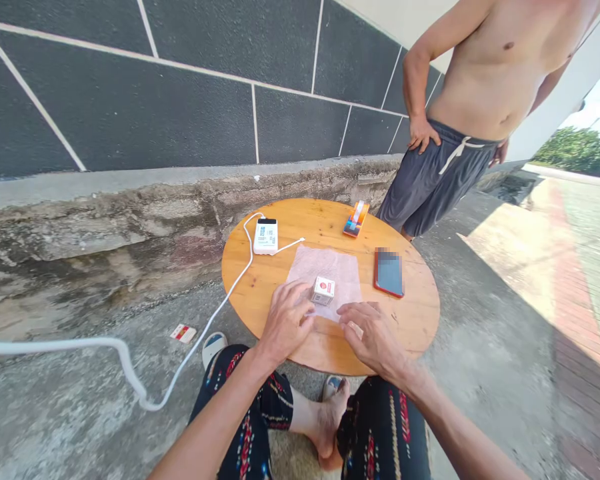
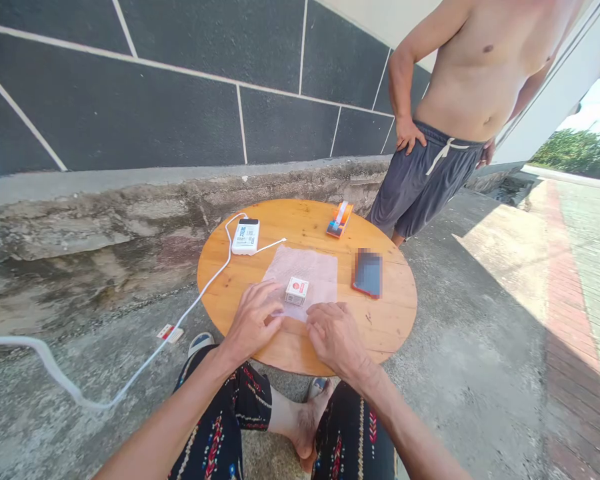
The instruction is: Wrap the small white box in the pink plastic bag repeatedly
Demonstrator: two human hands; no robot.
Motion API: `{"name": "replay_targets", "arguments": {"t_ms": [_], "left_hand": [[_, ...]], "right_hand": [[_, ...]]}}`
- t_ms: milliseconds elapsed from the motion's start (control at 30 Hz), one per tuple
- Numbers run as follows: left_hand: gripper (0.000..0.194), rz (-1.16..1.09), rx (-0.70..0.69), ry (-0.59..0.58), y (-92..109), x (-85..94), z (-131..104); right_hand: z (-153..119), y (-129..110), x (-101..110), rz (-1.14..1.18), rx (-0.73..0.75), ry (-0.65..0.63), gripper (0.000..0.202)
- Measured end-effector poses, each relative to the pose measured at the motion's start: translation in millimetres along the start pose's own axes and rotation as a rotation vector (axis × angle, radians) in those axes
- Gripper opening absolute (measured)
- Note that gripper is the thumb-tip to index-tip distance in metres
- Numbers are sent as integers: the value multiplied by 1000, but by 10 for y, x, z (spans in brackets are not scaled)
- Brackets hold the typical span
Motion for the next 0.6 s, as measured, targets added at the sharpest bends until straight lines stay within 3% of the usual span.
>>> {"name": "replay_targets", "arguments": {"t_ms": [167, 233, 333, 433, 600], "left_hand": [[12, -80, 3, -9, 38, 59, -19], [11, -101, 8, -21, 69, 96, -20], [9, -125, 20, -36, 102, 118, -3], [8, -150, 35, -32, 97, 102, 19], [9, -201, 62, -13, 45, 46, 44]], "right_hand": [[200, 140, 173, 172, -38, -29, 18], [336, 207, 186, 153, -9, -56, 30], [504, 264, 105, 91, 8, -196, 54], [562, 241, 42, 68, -15, -277, 45], [553, 141, 96, 86, -17, -267, 30]]}}
Point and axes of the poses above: each hand's wrist, its own z-axis towards the middle knuckle, its own x-axis out of the back of the hand, y = z × x, the point moved 4 cm from there along z, towards the middle knuckle, and after that the axes turned 14 degrees about -y, right-handed, at the moved point
